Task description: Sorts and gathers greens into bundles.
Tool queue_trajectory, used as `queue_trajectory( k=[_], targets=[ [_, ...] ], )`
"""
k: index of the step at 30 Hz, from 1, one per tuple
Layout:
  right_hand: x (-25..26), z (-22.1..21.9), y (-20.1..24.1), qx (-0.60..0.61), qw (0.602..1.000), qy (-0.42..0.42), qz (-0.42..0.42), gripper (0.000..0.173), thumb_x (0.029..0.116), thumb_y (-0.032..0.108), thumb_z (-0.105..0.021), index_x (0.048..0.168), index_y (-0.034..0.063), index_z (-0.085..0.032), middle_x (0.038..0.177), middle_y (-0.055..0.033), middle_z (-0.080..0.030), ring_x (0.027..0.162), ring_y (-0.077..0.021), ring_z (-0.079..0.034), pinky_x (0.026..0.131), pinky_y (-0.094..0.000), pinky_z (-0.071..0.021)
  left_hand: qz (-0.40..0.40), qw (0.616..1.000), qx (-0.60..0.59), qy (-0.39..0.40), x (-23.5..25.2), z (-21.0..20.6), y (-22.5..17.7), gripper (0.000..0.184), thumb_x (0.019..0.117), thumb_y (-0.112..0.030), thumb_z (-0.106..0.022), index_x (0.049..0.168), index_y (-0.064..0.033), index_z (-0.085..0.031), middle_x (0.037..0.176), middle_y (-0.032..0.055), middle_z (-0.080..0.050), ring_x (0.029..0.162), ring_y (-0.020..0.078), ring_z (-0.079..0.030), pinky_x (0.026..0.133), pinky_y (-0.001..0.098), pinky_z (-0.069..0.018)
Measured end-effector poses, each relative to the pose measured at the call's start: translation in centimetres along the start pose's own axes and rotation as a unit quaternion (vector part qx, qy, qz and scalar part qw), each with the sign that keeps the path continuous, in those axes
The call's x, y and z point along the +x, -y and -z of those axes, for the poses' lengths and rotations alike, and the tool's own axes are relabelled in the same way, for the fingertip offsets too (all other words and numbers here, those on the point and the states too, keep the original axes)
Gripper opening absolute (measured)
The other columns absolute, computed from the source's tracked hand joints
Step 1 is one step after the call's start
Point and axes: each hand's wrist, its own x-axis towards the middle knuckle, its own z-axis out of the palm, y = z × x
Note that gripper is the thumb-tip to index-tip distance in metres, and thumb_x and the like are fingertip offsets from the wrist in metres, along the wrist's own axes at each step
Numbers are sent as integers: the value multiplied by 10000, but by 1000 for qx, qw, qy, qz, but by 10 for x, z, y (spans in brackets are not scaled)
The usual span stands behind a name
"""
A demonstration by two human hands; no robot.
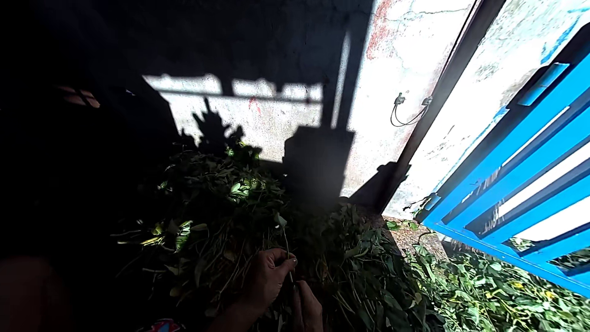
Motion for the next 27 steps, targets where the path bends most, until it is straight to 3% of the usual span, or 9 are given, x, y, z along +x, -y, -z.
queue_trajectory(
  k=[5, 9, 12, 14, 15, 17, 20, 24, 27],
  targets=[
    [-4, -2, 6, -120, 991, -28, 50, 224, 959, 168, -545, 838, 23, -665, 709, -71, -616, 622, -189, -640, 558, -355, -552, 5, 997, -39, -60, 2, 7, -7, 52, 932, -81, -724, 921, -34, -745, 786, 60, -745, 653, 152, -712, 596, 277, -604],
    [-30, -10, -21, -213, 972, 10, 99, 187, 916, 164, -565, 793, 42, -634, 764, -102, -653, 695, -238, -697, 562, -386, -572, -17, 980, -72, -187, 18, 38, -26, 57, 953, -41, -709, 932, 7, -732, 800, 113, -735, 663, 197, -708, 595, 300, -603],
    [-53, -18, -61, -282, 948, 141, 48, 265, 967, 245, -545, 902, 37, -696, 941, -160, -720, 907, -322, -736, 687, -465, -610, -40, 963, -93, -248, 25, 60, -38, 42, 967, -10, -674, 972, 16, -706, 802, 113, -716, 636, 180, -676, 569, 282, -580],
    [-52, -15, -83, -305, 906, 288, -54, 401, 1001, 374, -539, 1100, 41, -739, 1227, -236, -660, 1189, -423, -623, 890, -577, -554, -35, 965, -97, -243, 23, 64, -40, 80, 1001, -37, -635, 1032, 21, -681, 809, 120, -704, 633, 187, -678, 568, 293, -589],
    [-48, -12, -93, -316, 888, 322, -88, 443, 1012, 422, -527, 1164, 62, -736, 1315, -245, -616, 1260, -437, -569, 948, -601, -517, -17, 967, -98, -233, 22, 63, -39, 112, 1026, -70, -609, 1068, 17, -665, 814, 127, -693, 632, 199, -682, 568, 309, -599],
    [-39, -3, -109, -333, 894, 272, -126, 412, 1016, 385, -530, 1189, 71, -733, 1345, -228, -612, 1288, -417, -559, 980, -583, -508, 40, 971, -106, -213, 18, 56, -40, 171, 1066, -129, -553, 1125, 5, -640, 841, 143, -664, 637, 235, -695, 580, 362, -626],
    [-23, 17, -131, -393, 896, 94, -182, 322, 965, 184, -592, 1210, 4, -698, 1298, -253, -633, 1242, -431, -593, 963, -551, -531, 102, 966, -148, -183, 14, 50, -40, 199, 1096, -143, -481, 1142, 3, -608, 849, 142, -616, 596, 241, -676, 563, 389, -632],
    [-11, 52, -165, -459, 821, 154, -302, 410, 977, 164, -546, 1347, -4, -601, 1378, -250, -591, 1323, -426, -533, 1034, -592, -455, 136, 966, -162, -149, 14, 45, -36, 195, 1095, -120, -474, 1112, 4, -623, 789, 100, -589, 539, 182, -606, 519, 331, -590],
    [-9, 61, -166, -441, 827, 159, -311, 427, 1025, 317, -514, 1315, 28, -636, 1321, -232, -639, 1294, -413, -563, 1034, -606, -438, 139, 968, -155, -143, 14, 40, -31, 196, 1091, -112, -479, 1073, 0, -638, 720, 57, -545, 485, 127, -517, 448, 245, -495]
  ],
)
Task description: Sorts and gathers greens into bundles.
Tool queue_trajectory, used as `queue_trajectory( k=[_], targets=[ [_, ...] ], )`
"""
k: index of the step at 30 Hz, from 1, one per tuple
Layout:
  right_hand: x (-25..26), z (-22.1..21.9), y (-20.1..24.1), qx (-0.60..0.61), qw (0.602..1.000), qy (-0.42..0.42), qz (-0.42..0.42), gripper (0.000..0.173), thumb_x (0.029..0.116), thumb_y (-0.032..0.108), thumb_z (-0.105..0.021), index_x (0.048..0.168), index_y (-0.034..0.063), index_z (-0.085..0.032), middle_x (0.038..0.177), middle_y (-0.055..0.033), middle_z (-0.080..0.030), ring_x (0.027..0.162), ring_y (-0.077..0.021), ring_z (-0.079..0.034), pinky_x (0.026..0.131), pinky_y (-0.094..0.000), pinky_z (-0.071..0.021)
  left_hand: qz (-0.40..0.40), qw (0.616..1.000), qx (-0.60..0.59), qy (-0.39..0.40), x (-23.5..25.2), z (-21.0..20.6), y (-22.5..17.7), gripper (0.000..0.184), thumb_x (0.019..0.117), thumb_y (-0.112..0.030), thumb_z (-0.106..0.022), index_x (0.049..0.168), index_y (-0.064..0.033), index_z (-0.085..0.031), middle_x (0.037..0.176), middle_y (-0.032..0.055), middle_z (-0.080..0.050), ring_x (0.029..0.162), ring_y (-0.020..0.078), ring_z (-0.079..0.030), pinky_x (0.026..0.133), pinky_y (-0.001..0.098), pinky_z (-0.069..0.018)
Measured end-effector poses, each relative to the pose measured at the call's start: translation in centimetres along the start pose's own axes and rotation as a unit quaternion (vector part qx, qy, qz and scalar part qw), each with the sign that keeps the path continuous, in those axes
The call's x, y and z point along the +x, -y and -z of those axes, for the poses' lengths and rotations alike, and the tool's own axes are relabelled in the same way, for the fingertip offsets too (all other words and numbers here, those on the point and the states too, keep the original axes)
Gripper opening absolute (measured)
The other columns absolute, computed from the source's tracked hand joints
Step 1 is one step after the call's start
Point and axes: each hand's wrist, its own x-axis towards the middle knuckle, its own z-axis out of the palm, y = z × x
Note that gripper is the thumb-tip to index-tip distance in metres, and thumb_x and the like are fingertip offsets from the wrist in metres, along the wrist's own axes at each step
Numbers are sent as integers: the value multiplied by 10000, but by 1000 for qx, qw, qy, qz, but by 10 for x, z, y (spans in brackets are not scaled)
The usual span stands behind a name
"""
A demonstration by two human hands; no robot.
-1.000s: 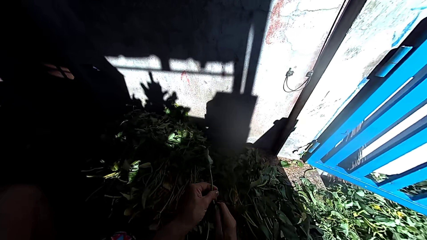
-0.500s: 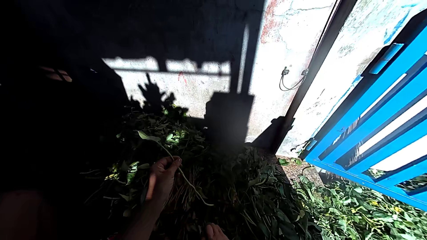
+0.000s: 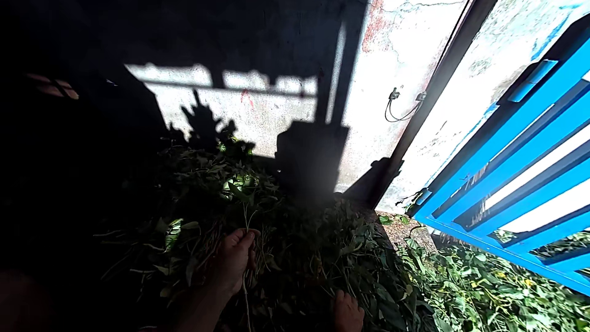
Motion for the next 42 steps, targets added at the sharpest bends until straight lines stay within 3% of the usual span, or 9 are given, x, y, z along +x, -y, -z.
queue_trajectory(
  k=[5, 8, 10, 11, 13, 16, 25, 27, 42],
  targets=[
    [-5, 39, 32, 269, 957, -98, -45, 531, 1070, 475, -421, 1159, 17, -675, 1021, -185, -717, 989, -349, -700, 858, -576, -535, 35, 998, -19, -39, 3, -6, 0, 158, 1061, -130, -558, 1018, -13, -657, 660, 25, -493, 432, 96, -431, 389, 209, -415],
    [1, 55, 28, 608, 793, -12, -30, 284, 1105, 263, -428, 1123, 33, -594, 679, -38, -497, 550, -137, -481, 508, -309, -434, 48, 997, -42, -43, 4, -12, -1, 165, 1054, -128, -570, 988, -14, -670, 617, 7, -461, 414, 90, -410, 377, 206, -405],
    [-5, 67, 22, 748, 658, 86, -3, 266, 1080, 168, -479, 1273, 35, -605, 775, -51, -603, 592, -126, -554, 527, -290, -494, 54, 996, -54, -38, 5, -15, -3, 185, 1063, -132, -552, 996, -11, -676, 608, 10, -461, 425, 99, -430, 396, 219, -427],
    [-9, 73, 21, 759, 642, 109, 19, 287, 1063, 127, -511, 1307, 13, -612, 898, -109, -684, 690, -161, -631, 607, -316, -548, 52, 996, -61, -36, 5, -16, -3, 188, 1063, -128, -551, 1002, -6, -680, 615, 21, -481, 436, 111, -459, 414, 234, -459],
    [-18, 81, 24, 729, 669, 128, 67, 284, 1030, 81, -563, 1282, -27, -638, 1039, -166, -731, 828, -202, -691, 727, -348, -582, 43, 995, -79, -33, 7, -16, -2, 184, 1057, -121, -562, 1021, 11, -686, 657, 63, -560, 481, 149, -551, 463, 276, -533],
    [-32, 83, 39, 653, 735, 112, 142, 229, 974, 75, -646, 1175, -14, -712, 963, -112, -747, 850, -163, -702, 794, -339, -587, 33, 994, -104, -9, 10, -14, -4, 172, 1047, -110, -578, 1056, 28, -680, 800, 137, -694, 652, 218, -694, 575, 326, -599],
    [-74, 58, 89, 597, 731, 103, 313, 293, 966, 8, -629, 1248, -42, -690, 1043, -103, -759, 918, -131, -723, 868, -335, -603, 2, 990, -138, -35, 20, -6, -2, 207, 1036, -130, -611, 1143, 32, -684, 1024, 166, -747, 902, 273, -746, 737, 393, -629],
    [-77, 51, 93, 575, 742, 75, 335, 219, 950, 22, -658, 1153, -22, -726, 1031, -94, -745, 920, -120, -707, 864, -323, -595, -7, 991, -132, -36, 20, -5, -2, 201, 1028, -126, -624, 1130, 33, -692, 1027, 166, -746, 909, 270, -744, 748, 398, -628],
    [-68, 49, 91, 324, 867, -99, 366, 314, 974, 214, -651, 1269, 152, -740, 1011, -81, -754, 934, -251, -717, 857, -531, -557, -114, 976, -154, 99, 12, -8, -5, 170, 1047, -38, -545, 1124, 77, -644, 997, 196, -712, 880, 304, -730, 812, 463, -636]
  ],
)
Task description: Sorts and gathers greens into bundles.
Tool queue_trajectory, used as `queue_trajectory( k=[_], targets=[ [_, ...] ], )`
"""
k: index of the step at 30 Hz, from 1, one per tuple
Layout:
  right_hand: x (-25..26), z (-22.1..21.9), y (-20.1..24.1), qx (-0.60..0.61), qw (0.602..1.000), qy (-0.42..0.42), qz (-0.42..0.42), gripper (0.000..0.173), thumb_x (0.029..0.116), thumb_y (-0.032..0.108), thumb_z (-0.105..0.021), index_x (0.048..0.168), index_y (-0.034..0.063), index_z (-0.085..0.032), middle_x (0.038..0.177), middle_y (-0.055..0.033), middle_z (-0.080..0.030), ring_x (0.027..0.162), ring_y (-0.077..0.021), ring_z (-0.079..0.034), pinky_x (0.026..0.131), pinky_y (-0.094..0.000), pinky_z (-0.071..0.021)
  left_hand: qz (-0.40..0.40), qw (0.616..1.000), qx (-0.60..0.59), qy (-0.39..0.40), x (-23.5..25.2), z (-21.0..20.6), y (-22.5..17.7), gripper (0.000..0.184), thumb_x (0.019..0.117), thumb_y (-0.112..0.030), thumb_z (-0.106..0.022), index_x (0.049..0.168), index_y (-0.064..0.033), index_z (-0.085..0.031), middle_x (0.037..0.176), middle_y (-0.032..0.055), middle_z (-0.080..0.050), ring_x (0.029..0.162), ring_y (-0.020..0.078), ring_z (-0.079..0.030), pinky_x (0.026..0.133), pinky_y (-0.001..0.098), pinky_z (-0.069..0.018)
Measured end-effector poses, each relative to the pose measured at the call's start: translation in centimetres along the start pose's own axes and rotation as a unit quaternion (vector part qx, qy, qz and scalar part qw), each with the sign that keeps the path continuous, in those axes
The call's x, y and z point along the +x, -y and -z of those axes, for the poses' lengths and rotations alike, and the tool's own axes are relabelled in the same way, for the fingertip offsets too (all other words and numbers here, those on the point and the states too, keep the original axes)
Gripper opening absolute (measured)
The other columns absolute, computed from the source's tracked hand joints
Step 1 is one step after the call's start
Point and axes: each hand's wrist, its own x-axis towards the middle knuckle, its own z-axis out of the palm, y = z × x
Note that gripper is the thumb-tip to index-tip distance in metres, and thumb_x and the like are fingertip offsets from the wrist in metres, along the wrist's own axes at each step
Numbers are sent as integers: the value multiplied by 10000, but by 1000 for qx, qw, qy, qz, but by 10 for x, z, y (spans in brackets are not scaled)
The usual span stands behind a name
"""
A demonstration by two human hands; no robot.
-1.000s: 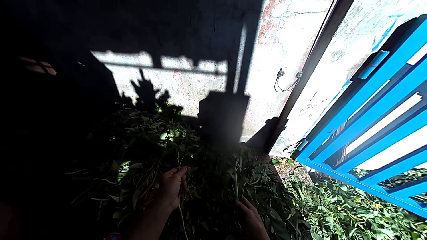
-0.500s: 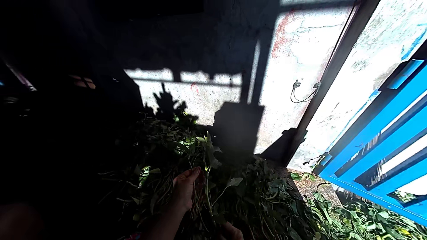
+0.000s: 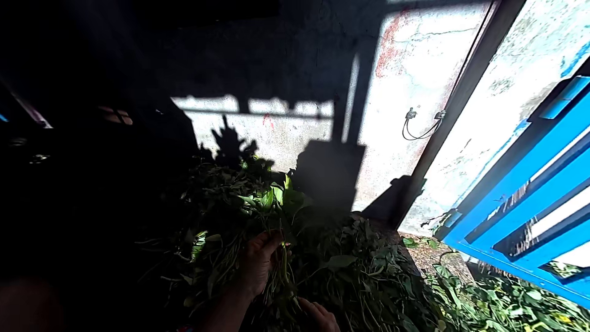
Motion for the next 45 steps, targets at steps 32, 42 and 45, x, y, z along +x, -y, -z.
queue_trajectory(
  k=[32, 42, 45],
  targets=[
    [31, 38, 58, 627, 717, -211, -219, 199, 1003, 41, -472, 1107, -19, -632, 1035, -152, -720, 930, -205, -703, 806, -363, -594, 23, 991, 73, 114, -29, -21, 49, 187, 1042, -54, -562, 1120, 61, -687, 1013, 185, -732, 901, 273, -734, 842, 401, -630],
    [31, 37, 74, 618, 717, -178, -270, 287, 1021, 52, -576, 1293, -35, -544, 914, -155, -702, 678, -162, -658, 637, -320, -587, 19, 982, 142, 127, -35, -21, 49, 154, 1019, -78, -608, 1052, 9, -731, 1003, 105, -740, 902, 183, -713, 832, 326, -605],
    [32, 36, 67, 675, 662, -202, -257, 245, 1005, 0, -512, 1246, -14, -554, 972, -165, -704, 768, -194, -699, 679, -353, -612, 32, 986, 112, 118, -31, -18, 49, 172, 1034, -66, -579, 1086, 36, -706, 1018, 151, -738, 896, 236, -729, 816, 363, -623]
  ],
)
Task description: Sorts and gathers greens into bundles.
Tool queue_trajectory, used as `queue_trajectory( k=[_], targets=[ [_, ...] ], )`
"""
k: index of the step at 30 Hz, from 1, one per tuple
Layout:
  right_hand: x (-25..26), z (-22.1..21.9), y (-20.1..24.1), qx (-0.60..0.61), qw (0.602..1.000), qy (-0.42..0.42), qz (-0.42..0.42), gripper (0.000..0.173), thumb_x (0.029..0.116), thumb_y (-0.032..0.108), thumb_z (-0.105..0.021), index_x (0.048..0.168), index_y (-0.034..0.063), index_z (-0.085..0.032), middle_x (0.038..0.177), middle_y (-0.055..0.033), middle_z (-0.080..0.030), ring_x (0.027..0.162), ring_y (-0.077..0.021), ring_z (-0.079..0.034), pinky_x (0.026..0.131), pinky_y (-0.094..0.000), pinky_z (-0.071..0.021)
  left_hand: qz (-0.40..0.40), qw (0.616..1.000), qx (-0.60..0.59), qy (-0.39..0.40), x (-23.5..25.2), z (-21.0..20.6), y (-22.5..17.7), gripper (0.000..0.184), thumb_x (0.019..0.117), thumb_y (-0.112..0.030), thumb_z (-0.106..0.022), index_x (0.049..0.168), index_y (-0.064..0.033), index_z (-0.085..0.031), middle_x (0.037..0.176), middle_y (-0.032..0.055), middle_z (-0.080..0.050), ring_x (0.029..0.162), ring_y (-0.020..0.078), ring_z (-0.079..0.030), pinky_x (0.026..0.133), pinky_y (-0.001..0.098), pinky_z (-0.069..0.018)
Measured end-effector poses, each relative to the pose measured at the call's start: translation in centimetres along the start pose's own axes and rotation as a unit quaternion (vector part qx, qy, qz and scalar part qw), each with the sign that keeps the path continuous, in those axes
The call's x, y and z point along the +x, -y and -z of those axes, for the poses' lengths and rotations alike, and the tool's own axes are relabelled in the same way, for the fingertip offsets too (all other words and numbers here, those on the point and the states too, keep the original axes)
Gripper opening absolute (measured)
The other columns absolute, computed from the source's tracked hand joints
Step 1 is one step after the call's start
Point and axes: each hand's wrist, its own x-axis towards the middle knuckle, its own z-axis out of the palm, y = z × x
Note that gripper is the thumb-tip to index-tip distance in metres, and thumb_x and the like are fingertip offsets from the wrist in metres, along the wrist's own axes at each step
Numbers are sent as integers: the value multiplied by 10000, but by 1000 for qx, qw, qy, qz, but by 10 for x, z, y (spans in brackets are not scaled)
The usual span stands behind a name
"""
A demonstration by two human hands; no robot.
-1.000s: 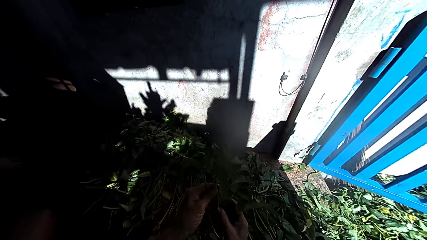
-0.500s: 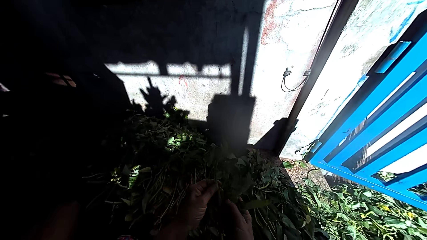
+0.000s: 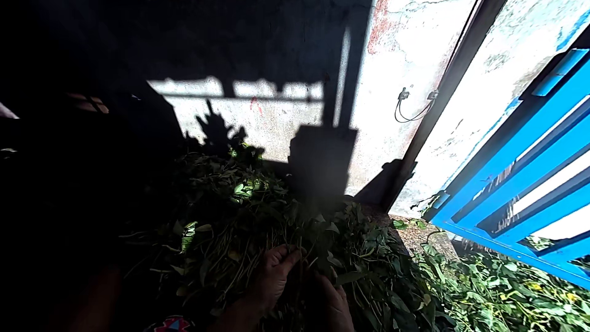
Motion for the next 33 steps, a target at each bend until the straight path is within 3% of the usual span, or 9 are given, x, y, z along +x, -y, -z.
queue_trajectory(
  k=[5, 12, 18, 20, 22, 26, 29, 31, 33],
  targets=[
    [9, 9, -4, 92, 995, 30, -21, 289, 1084, 160, -397, 1313, 2, -476, 1164, -212, -687, 1050, -306, -710, 911, -476, -597, 35, 999, -37, -13, 5, 4, 0, 179, 1039, -52, -564, 1098, 62, -689, 981, 177, -737, 861, 257, -733, 809, 384, -628],
    [3, 1, 4, 123, 992, -3, -20, 234, 1083, 125, -422, 1240, -8, -534, 1075, -209, -721, 986, -298, -737, 877, -436, -619, 53, 997, -51, -2, 0, -1, -3, 180, 1046, -51, -553, 1122, 59, -673, 989, 173, -734, 867, 257, -737, 823, 390, -632],
    [-2, 1, -2, 85, 988, 124, 42, 190, 1092, 154, -385, 1004, 60, -525, 573, -20, -519, 565, -175, -614, 811, -473, -607, 91, 972, -107, -187, 15, 5, -17, 178, 1057, -48, -533, 1043, 87, -648, 836, 187, -712, 704, 252, -720, 668, 363, -629],
    [-12, 0, 7, 45, 986, 162, -1, 139, 1086, 165, -402, 1069, 86, -514, 542, 28, -440, 470, -106, -510, 611, -346, -565, 76, 952, -115, -274, 27, 21, -30, 169, 1056, -59, -538, 1034, 81, -631, 799, 178, -692, 650, 240, -699, 615, 345, -615],
    [-15, 4, 23, -16, 976, 193, -99, 134, 1088, 186, -410, 1099, 117, -524, 554, 48, -401, 415, -53, -401, 414, -223, -392, 44, 933, -114, -339, 35, 38, -45, 165, 1067, -101, -528, 1045, 37, -617, 789, 132, -675, 621, 200, -675, 579, 320, -597],
    [3, 39, 53, -89, 943, 258, -190, 218, 1016, 389, -617, 970, 176, -599, 590, 79, -419, 431, -9, -374, 391, -180, -332, 3, 924, -98, -370, 35, 55, -59, 150, 1071, -134, -533, 1059, -9, -616, 826, 95, -665, 654, 177, -677, 598, 319, -603],
    [3, 42, 61, -61, 964, 233, -112, 142, 882, 192, -790, 956, 122, -691, 574, 43, -490, 422, -25, -414, 388, -205, -358, -16, 935, -80, -344, 28, 47, -56, 147, 1069, -111, -533, 1053, 6, -620, 830, 118, -680, 649, 199, -695, 595, 346, -620],
    [-8, 25, 57, -187, 963, 192, 6, 277, 801, -10, -772, 1065, 20, -694, 643, -38, -605, 460, -63, -494, 421, -239, -437, -2, 943, -84, -322, 24, 39, -55, 156, 1075, -117, -522, 1073, 12, -609, 850, 136, -684, 662, 222, -702, 608, 367, -626],
    [-10, 17, 48, -435, 859, 240, 125, 483, 730, 65, -882, 1170, -4, -694, 927, -62, -717, 732, -103, -655, 659, -281, -584, 13, 945, -94, -313, 23, 31, -53, 168, 1076, -114, -521, 1099, 32, -600, 867, 165, -693, 677, 252, -718, 619, 389, -637]
  ],
)
